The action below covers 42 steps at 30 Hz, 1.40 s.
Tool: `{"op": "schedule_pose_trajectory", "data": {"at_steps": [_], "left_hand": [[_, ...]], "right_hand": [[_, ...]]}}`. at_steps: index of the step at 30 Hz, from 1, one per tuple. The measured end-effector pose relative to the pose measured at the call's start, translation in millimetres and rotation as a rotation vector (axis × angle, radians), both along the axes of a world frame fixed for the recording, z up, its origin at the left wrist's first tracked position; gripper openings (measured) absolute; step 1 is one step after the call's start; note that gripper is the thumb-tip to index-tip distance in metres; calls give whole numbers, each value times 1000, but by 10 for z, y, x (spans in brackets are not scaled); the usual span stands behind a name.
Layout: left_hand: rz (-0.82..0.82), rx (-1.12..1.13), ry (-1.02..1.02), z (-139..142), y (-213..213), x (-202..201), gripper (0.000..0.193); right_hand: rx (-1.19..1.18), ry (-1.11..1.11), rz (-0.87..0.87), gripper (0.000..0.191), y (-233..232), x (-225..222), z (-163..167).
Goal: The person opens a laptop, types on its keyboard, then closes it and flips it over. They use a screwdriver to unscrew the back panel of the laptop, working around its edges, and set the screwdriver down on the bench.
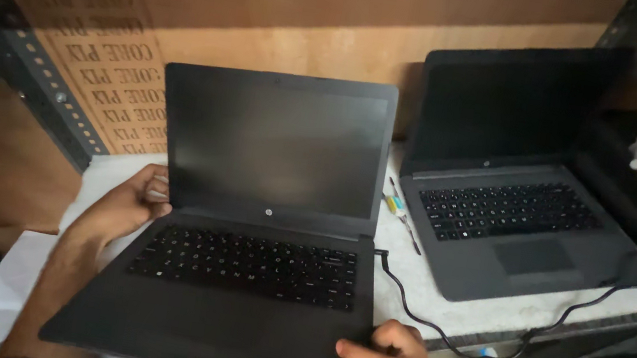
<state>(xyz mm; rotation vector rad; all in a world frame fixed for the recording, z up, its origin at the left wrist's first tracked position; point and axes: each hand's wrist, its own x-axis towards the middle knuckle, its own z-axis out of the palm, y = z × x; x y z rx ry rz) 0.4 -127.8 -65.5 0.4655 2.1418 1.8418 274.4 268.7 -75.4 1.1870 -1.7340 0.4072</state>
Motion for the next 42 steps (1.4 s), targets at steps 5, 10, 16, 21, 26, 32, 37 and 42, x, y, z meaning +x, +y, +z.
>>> {"op": "schedule_pose_trajectory", "data": {"at_steps": [5,10,16,21,26,32,37,42], "left_hand": [[44,-136,91,-32,-186,45,56],[79,-186,86,-36,-357,141,57],[55,-153,87,-34,-612,207,55],[103,-227,94,-52,-734,210,54],[68,-190,144,-61,-744,212,50],[84,-177,5,-10,-676,261,54],[101,-233,139,-74,-548,261,37],[78,-157,189,-72,-366,254,48]], "right_hand": [[-6,-64,-14,27,-85,99,-86],[-11,-135,-49,32,-224,218,-140],[-37,-287,-99,37,-411,421,-166],[-73,-301,-92,42,-469,404,-185],[-168,-299,-104,42,-391,308,-170],[-131,-518,-380,61,-246,378,-92],[-43,-762,-504,78,-106,424,-17],[56,-753,-566,85,25,415,59]]}}
